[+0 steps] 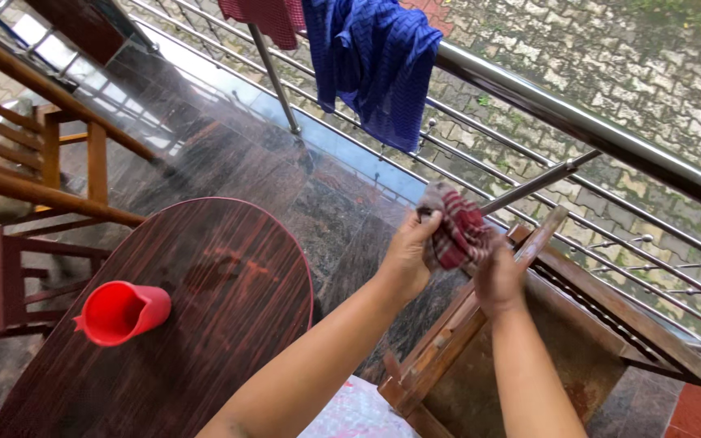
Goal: The person wipes a wooden chair with a cloth on a balcony. They clean the seat, backrest, and legs of the chair using a striped cloth, moving around the chair to reach different parts.
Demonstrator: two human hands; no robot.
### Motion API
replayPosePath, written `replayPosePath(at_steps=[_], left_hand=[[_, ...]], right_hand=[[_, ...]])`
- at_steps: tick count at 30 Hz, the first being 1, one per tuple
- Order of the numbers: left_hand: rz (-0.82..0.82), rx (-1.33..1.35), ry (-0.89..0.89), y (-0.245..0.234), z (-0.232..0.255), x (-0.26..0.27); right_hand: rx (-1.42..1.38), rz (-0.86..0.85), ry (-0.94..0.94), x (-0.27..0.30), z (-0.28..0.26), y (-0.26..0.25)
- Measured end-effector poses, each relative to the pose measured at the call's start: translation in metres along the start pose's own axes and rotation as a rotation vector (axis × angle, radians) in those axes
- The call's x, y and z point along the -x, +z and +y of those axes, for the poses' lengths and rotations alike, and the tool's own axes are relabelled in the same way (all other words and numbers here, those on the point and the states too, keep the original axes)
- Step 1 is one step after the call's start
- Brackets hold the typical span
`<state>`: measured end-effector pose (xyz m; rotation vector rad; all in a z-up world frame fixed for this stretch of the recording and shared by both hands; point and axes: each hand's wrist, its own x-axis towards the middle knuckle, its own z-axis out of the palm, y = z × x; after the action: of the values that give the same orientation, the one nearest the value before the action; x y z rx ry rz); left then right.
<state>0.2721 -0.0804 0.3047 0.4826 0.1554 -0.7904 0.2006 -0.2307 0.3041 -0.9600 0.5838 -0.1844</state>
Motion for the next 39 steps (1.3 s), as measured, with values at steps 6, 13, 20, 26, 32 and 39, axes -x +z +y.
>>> replayPosePath(at_steps=[6,13,20,26,32,39], left_hand=[[0.297,-1.13,-0.198,0.01,-0.044,0.013],[0.165,-1.786,-0.331,0.012,-0.091,0.071],[-0.039,-1.963,-0.111,-0.015,-0.111,0.084],[-0.048,-1.953,-0.119,-0.019,-0.112,0.086],[0.072,-1.954,0.251,-0.019,-0.111,0.094],[0.058,-1.964,0.277,-0.023,-0.114,0.092]], right_hand=[[-0.158,0.166,-0.219,0.016,-0.055,-0.003],[1.809,-0.104,-0.533,0.016,-0.062,0.007],[2.51,-0.431,0.28,-0.015,-0.029,0.005],[2.675,-0.287,0.499,-0.053,-0.037,0.008],[2.484,-0.881,0.655,-0.027,0.015,0.0],[2.682,-0.541,0.393,-0.048,-0.02,-0.024]])
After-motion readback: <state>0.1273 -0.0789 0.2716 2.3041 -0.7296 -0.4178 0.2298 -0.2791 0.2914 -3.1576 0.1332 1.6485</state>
